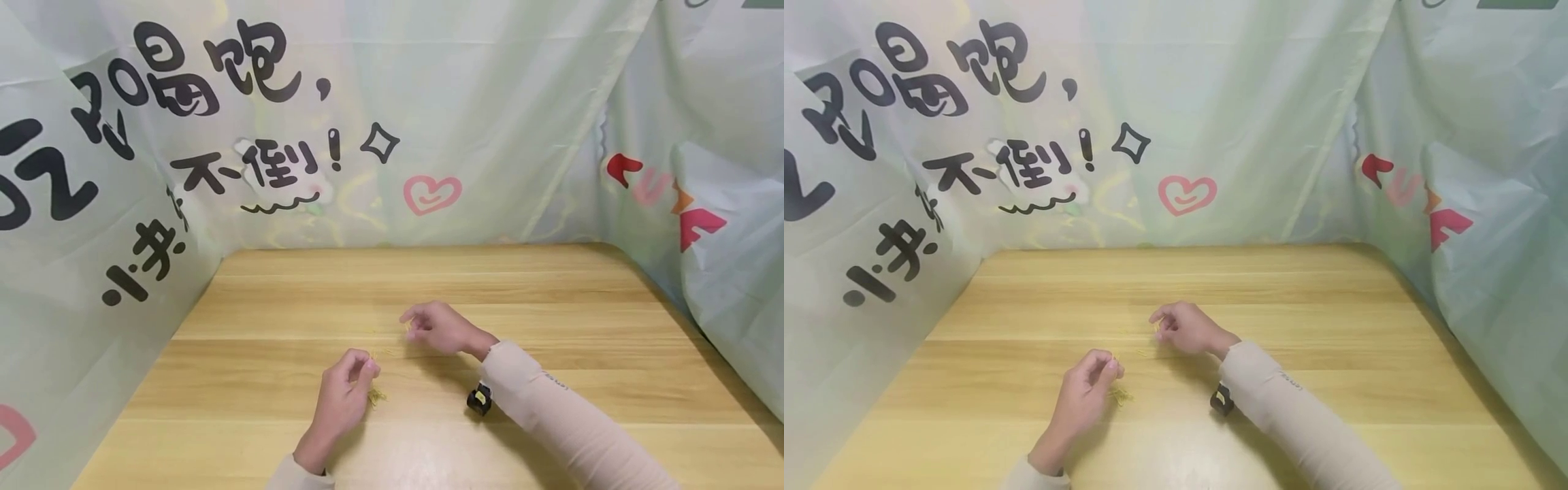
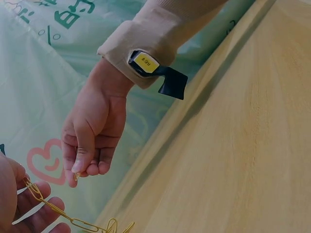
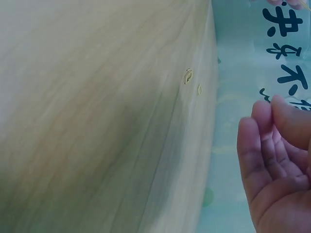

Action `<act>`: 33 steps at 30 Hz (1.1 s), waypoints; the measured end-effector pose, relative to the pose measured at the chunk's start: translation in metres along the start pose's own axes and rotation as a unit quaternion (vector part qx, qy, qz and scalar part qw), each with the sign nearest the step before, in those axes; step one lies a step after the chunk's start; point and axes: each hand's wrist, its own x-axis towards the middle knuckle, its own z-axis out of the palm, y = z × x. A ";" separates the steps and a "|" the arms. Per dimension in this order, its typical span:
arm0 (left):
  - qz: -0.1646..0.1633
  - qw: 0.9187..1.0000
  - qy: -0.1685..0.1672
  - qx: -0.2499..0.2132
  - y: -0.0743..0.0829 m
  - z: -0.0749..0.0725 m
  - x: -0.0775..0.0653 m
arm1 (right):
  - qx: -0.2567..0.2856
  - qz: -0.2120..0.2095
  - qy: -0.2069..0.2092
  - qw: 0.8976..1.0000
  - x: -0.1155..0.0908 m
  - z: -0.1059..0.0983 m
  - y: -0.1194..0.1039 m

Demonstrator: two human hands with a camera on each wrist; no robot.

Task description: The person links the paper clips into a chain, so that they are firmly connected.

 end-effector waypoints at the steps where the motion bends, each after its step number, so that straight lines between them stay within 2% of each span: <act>1: -0.002 1.000 0.000 0.000 0.000 0.000 0.000 | 0.002 0.001 0.000 1.000 0.000 0.000 0.000; 6: -0.023 1.000 0.005 -0.005 0.002 0.000 -0.001 | 0.000 -0.005 -0.007 1.000 0.000 0.001 0.002; 10: -0.024 1.000 0.007 -0.007 0.002 0.000 0.000 | 0.009 -0.020 -0.013 1.000 0.001 0.002 0.003; 14: -0.019 1.000 0.009 -0.010 0.002 0.000 0.001 | 0.018 -0.037 -0.006 0.999 0.001 0.002 0.001; 22: -0.036 0.999 0.008 -0.012 -0.001 0.001 0.000 | 0.027 -0.039 0.007 0.999 0.002 0.004 -0.006; 25: -0.030 0.999 0.013 -0.009 -0.001 0.002 0.000 | 0.025 -0.053 0.002 0.998 0.003 0.004 -0.006; 28: -0.006 1.000 0.016 -0.005 -0.002 0.002 0.000 | 0.016 -0.065 -0.005 0.998 0.003 0.003 -0.005; 30: 0.001 1.000 0.017 -0.002 -0.002 0.002 0.000 | 0.019 -0.061 -0.007 0.998 0.003 0.004 -0.008; 33: -0.007 1.000 0.017 0.004 -0.003 0.003 0.001 | 0.044 -0.047 -0.008 0.998 0.002 0.005 -0.011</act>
